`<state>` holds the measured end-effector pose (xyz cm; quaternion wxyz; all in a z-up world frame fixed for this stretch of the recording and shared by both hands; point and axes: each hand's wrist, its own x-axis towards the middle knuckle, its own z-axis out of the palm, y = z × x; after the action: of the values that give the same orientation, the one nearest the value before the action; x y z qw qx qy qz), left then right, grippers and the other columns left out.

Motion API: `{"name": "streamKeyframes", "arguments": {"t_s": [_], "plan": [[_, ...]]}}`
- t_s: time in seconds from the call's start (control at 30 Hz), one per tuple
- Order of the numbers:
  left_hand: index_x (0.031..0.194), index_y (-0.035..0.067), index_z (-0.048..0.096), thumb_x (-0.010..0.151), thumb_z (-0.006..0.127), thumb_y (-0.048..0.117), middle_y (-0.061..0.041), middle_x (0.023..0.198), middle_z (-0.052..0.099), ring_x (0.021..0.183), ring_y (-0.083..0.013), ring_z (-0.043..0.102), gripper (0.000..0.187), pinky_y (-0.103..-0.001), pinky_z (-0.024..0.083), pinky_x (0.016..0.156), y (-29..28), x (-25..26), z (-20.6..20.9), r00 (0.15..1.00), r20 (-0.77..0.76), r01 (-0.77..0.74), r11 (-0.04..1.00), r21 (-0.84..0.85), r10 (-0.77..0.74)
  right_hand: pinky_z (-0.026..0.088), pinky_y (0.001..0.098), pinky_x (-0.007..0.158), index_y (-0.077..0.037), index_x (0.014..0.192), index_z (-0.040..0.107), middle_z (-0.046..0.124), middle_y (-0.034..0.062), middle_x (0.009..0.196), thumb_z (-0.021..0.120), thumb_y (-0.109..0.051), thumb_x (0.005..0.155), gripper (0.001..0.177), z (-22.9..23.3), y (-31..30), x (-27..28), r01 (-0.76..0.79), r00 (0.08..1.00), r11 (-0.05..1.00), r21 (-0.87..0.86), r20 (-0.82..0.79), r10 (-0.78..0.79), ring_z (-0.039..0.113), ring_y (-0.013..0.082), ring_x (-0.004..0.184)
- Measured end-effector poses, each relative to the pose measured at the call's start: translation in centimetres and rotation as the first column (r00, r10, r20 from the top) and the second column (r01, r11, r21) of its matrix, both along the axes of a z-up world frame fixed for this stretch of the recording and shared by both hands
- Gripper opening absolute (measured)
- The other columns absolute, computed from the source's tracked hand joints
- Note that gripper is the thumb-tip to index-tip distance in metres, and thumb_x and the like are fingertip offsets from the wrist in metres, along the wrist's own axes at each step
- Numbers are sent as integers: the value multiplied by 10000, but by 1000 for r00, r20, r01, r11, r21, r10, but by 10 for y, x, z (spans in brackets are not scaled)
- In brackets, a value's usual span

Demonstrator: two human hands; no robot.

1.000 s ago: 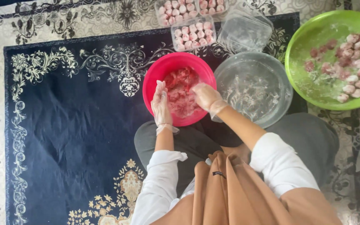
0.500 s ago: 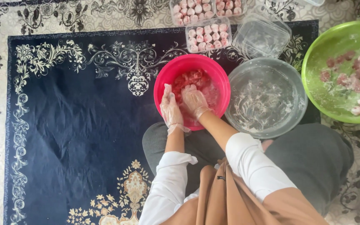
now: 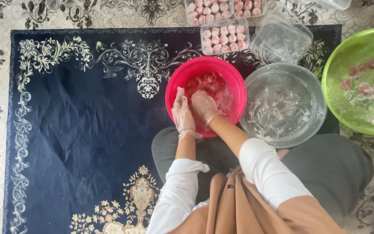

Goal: The person is taking small portions of a meat-like mixture from a pink bowl, rolling them into balls between their gloved hands, and placing them into a green bowl.

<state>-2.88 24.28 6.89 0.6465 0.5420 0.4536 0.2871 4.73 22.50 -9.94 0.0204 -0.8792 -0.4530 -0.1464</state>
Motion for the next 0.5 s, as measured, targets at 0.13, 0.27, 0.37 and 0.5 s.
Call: {"name": "streamKeyframes", "arguments": {"t_s": [0.13, 0.27, 0.37, 0.5], "plan": [[1394, 238, 611, 1019, 549, 250, 16, 1411, 625, 1398, -177, 483, 380, -358, 340, 1217, 3, -1, -7, 990, -128, 61, 997, 53, -53, 596, 357, 661, -25, 1120, 659, 675, 164, 950, 543, -172, 980, 233, 6, -35, 31, 24, 993, 1000, 5, -118, -23, 703, 293, 839], [1371, 338, 625, 1005, 549, 317, 118, 1372, 645, 1383, -130, 497, 375, -337, 314, 1221, -2, 2, 15, 970, -235, 69, 998, 7, -65, 644, 361, 805, -151, 1424, 542, 563, 103, 1326, 773, -393, 897, 624, 21, -45, 77, 74, 935, 996, -43, -345, -84, 638, 301, 1089], [1380, 374, 612, 999, 537, 353, 144, 1364, 646, 1384, -126, 492, 389, -334, 303, 1223, -4, 2, 23, 953, -289, 87, 996, -23, -90, 649, 380, 809, -237, 1459, 520, 515, 71, 1418, 839, -314, 817, 721, 1, -44, 98, -44, 892, 996, -73, -452, 6, 637, 353, 1124], [1396, 381, 592, 992, 534, 362, 121, 1387, 629, 1395, -159, 484, 408, -368, 322, 1218, -2, 4, 23, 934, -319, 152, 987, -53, -161, 658, 374, 667, -214, 1240, 657, 604, 76, 1271, 731, -140, 870, 385, -36, -40, 106, -97, 942, 990, -99, -329, 60, 695, 335, 951]]}}
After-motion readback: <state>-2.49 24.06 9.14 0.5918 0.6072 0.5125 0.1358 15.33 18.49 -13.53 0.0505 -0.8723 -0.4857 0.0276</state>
